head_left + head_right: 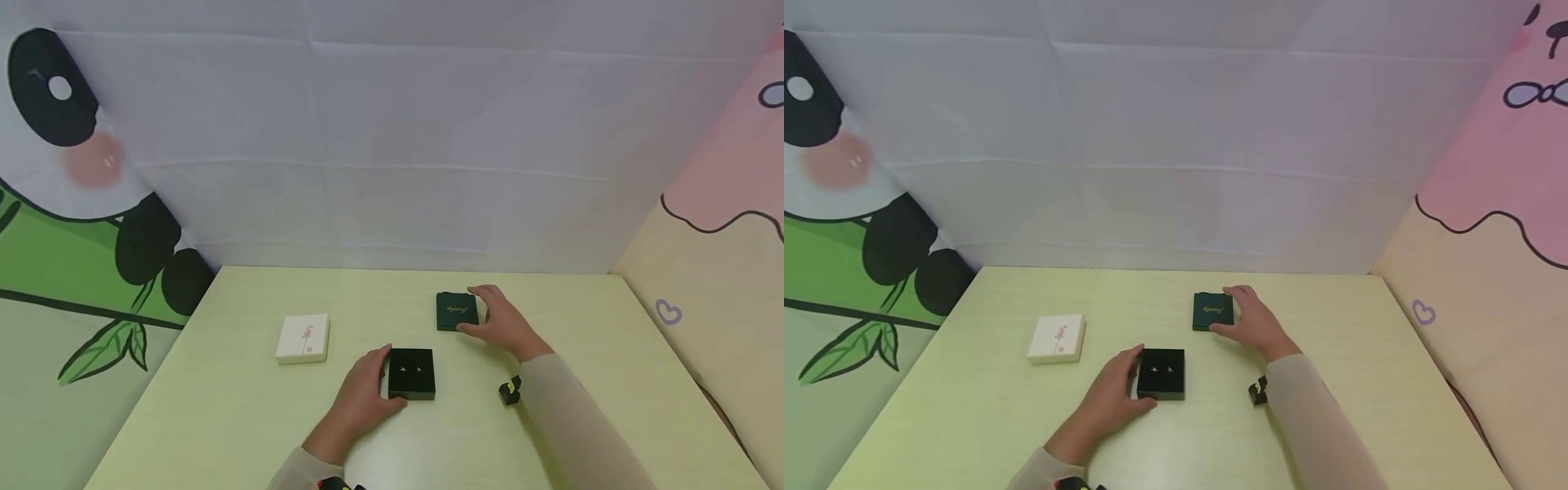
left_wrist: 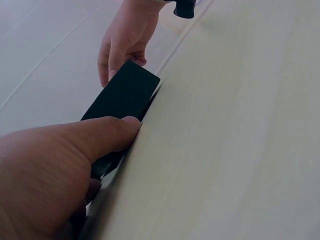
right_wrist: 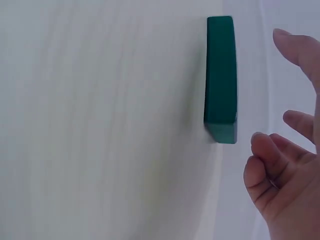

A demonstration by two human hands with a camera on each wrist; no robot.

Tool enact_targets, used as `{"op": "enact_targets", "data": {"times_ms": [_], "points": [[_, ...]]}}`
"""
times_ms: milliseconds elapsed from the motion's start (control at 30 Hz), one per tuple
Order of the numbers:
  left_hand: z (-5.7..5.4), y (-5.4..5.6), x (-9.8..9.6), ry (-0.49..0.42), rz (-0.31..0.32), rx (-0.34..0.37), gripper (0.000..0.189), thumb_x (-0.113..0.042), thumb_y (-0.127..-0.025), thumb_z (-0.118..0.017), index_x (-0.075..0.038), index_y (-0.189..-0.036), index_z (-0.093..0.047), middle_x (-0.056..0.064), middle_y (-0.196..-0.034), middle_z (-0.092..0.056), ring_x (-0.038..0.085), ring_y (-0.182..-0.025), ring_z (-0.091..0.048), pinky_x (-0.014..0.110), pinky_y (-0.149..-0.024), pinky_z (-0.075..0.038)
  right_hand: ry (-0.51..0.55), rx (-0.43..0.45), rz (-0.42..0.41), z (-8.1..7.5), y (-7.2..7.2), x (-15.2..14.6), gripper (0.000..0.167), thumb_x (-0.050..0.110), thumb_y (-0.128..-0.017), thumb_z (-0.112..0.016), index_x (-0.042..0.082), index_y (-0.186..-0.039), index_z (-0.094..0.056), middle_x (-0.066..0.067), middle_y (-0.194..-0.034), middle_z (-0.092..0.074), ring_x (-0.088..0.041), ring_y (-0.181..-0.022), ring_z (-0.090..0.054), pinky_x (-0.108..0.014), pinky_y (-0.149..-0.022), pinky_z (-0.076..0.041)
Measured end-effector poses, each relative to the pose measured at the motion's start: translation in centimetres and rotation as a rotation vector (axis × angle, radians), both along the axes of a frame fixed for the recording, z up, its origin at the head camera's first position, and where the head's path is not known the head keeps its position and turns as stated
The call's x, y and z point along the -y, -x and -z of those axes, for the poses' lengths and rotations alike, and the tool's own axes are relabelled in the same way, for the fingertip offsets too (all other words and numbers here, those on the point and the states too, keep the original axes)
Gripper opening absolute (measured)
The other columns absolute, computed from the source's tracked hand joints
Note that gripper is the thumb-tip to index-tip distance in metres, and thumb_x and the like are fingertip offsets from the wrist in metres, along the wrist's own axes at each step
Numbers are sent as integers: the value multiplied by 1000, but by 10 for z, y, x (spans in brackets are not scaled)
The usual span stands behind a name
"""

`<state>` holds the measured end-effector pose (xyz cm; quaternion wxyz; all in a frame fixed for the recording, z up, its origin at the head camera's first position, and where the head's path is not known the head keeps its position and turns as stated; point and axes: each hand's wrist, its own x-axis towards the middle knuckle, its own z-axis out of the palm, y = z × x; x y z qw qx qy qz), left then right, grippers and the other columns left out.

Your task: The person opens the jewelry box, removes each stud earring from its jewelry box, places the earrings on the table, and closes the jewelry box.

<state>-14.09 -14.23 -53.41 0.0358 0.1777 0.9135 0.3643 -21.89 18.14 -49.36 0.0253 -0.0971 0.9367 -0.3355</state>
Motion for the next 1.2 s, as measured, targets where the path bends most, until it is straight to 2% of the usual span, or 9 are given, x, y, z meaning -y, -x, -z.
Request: {"op": "enact_targets", "data": {"times_ms": [100,300,400,533,600,833,1067,1200], "points": [[1,1,-1,-3,-6,-1,99,-34,-76,-90,-7,-156,-39,15,-151,-49,36,-137,-46,53,-112,-38,49,-18,6,0,-6,5,93,54,-83,-83,14,-156,-42,-5,-155,-37,-19,-77,-54,-41,-75,-49],[3,2,-4,-6,-11,-3,99,-33,-75,-90,-8,-156,-40,14,-151,-50,35,-137,-46,52,-112,-38,149,-61,13,0,-21,14,85,46,-84,-85,12,-152,-48,-5,-147,-45,-22,-73,-54,-36,-65,-50],[3,2,-6,-5,-11,-1,98,-33,-75,-90,-8,-156,-40,14,-151,-50,34,-137,-47,52,-112,-38,178,-58,18,0,-27,19,80,45,-84,-85,12,-149,-51,-7,-127,-55,-21,-73,-54,-35,-62,-49],[3,3,-8,-6,-11,-9,98,-33,-75,-90,-7,-155,-40,14,-150,-50,35,-136,-47,52,-112,-38,195,-45,16,3,-33,26,69,45,-87,-83,14,-143,-58,-6,-99,-56,-20,-71,-51,-33,-60,-47],[3,4,-9,-9,-12,-17,98,-33,-75,-91,-7,-155,-41,14,-149,-51,35,-136,-48,52,-111,-38,209,-49,12,3,-36,30,62,42,-88,-83,14,-139,-62,-7,-96,-56,-19,-71,-50,-32,-60,-46],[2,7,-12,-19,-14,-32,98,-32,-75,-91,-6,-154,-41,14,-148,-52,34,-134,-49,51,-111,-39,227,-110,-37,6,-47,46,44,32,-91,-82,12,-128,-68,-6,-104,-62,-13,-71,-52,-29,-62,-46],[0,8,-14,-25,-21,-39,97,-30,-75,-92,-5,-153,-42,14,-146,-53,33,-132,-50,53,-108,-41,254,-121,-108,9,-55,59,39,27,-92,-80,12,-126,-68,2,-109,-61,-10,-70,-53,-28,-63,-48],[-1,10,-17,-32,-22,-50,96,-29,-74,-92,-5,-153,-42,13,-144,-54,32,-130,-51,52,-108,-42,289,-103,-116,10,-55,63,38,27,-93,-80,12,-126,-68,-1,-108,-61,-10,-69,-54,-28,-62,-49]]}}
